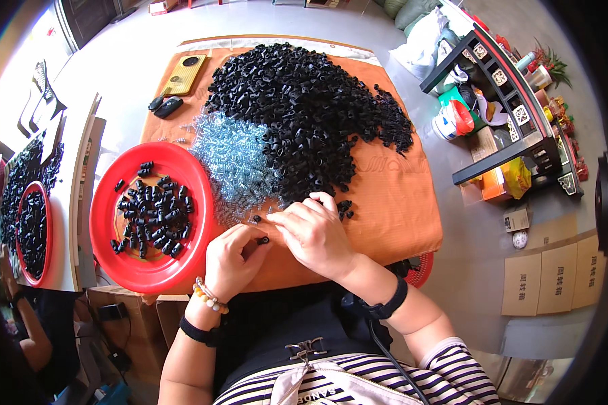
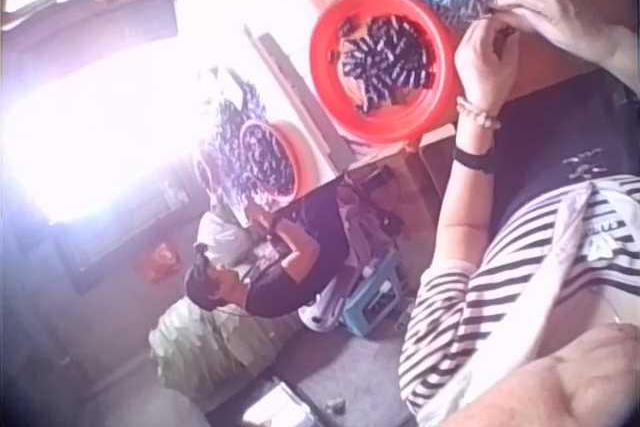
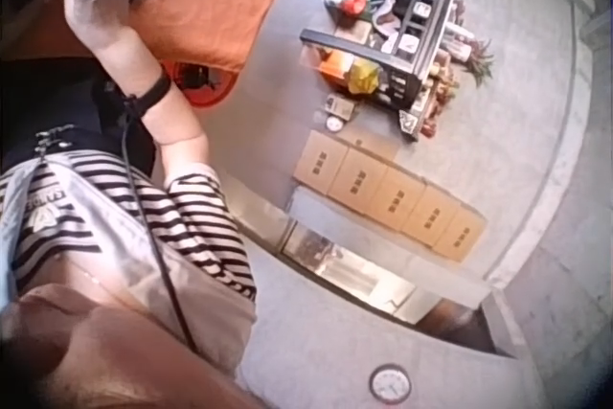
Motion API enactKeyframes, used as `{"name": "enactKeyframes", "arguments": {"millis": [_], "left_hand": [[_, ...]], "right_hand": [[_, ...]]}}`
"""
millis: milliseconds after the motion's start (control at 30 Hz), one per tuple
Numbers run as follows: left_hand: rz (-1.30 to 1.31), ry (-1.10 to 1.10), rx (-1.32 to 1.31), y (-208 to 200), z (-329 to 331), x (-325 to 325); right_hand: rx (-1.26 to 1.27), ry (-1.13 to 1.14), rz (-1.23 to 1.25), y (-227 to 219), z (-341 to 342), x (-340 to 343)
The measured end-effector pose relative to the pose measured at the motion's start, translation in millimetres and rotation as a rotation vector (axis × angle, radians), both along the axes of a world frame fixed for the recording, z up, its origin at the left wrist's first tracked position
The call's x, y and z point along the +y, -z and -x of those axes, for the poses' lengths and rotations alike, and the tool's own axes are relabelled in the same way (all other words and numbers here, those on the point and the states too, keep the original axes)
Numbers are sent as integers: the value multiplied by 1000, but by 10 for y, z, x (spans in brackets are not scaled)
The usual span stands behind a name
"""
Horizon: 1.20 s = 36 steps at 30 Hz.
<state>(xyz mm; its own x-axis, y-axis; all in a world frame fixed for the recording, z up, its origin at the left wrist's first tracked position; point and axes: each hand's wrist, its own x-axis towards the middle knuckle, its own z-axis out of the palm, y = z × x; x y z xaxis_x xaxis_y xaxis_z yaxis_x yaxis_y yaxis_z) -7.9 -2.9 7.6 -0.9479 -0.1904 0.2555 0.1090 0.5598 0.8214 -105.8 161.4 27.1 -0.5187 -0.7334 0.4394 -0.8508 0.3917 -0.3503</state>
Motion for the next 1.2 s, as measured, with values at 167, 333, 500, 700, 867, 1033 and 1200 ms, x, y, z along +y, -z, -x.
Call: {"name": "enactKeyframes", "arguments": {"millis": [167,333,500,700,867,1033,1200], "left_hand": [[-8,-1,-19,19,-13,-3],[-27,-5,-27,-1,-15,4],[-29,5,-33,-10,-11,-5],[-98,15,-52,-52,-22,-19],[-166,-1,-53,-19,-29,-7],[-185,-12,-69,-21,-23,4],[-200,-21,-89,-4,-29,-4]], "right_hand": [[26,-33,-32,10,32,-179],[24,-51,-65,42,-9,-159],[45,-36,-43,113,-96,37],[26,-9,-5,115,-49,45],[-15,9,-47,113,-12,-147],[-6,5,-89,122,-25,-161],[20,4,-95,123,-28,-111]]}}
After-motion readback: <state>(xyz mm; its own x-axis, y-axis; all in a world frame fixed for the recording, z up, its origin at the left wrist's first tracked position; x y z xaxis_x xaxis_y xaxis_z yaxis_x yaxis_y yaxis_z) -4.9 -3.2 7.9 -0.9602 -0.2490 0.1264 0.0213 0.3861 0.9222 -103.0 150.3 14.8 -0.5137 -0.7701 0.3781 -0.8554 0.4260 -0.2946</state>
